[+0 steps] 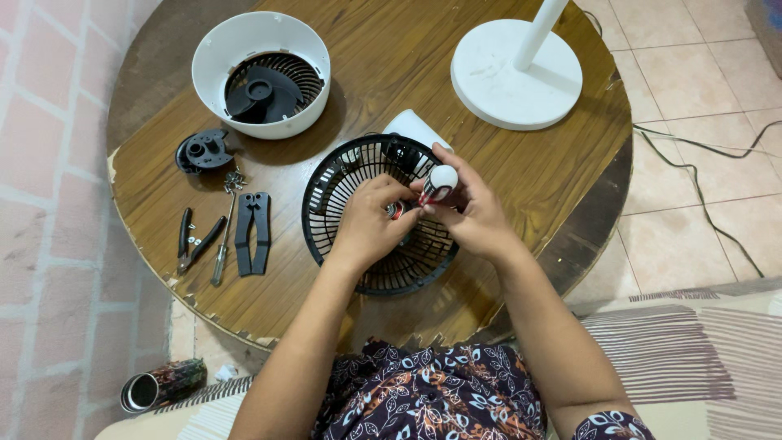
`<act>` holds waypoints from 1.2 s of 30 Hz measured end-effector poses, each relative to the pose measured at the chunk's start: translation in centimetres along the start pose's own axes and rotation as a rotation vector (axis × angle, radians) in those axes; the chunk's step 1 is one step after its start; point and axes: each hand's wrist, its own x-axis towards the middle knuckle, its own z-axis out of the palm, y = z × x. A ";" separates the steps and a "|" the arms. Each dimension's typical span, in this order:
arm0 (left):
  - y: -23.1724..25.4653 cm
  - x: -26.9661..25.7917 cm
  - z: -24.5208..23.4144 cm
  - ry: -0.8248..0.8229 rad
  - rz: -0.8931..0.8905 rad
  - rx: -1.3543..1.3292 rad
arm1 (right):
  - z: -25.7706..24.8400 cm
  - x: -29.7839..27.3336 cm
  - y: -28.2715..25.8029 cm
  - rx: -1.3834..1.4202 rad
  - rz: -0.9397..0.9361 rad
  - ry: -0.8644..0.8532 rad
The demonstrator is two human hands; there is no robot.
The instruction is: The person uses a screwdriver to tighten screws on the motor housing of a disassembled table fan. They repeatedly adjust the motor and fan cage, then use pliers to handle small parts and wires on the table.
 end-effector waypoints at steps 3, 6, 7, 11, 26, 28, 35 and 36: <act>-0.1 0.0 0.0 0.005 0.017 0.000 | 0.0 -0.2 0.1 0.083 -0.035 -0.046; 0.0 0.0 0.1 0.020 0.019 0.006 | 0.0 -0.2 -0.1 0.023 -0.096 -0.068; 0.0 0.0 0.2 0.008 -0.009 0.015 | 0.1 -0.2 -0.1 -0.053 -0.087 -0.049; 0.2 0.0 0.2 -0.009 -0.059 0.026 | 0.4 0.0 -0.1 -0.109 -0.016 0.013; 0.2 -0.1 0.3 0.027 -0.010 0.011 | 0.3 -0.1 -0.3 -0.109 -0.020 -0.053; 0.2 -0.1 0.3 0.031 -0.005 0.005 | 0.4 0.0 -0.5 -0.137 0.078 -0.029; 0.2 -0.1 0.1 0.011 -0.021 0.012 | 0.8 0.1 0.7 -0.076 0.016 0.010; 0.2 0.0 0.1 0.007 -0.024 0.015 | 0.8 0.1 0.9 -0.040 0.012 0.007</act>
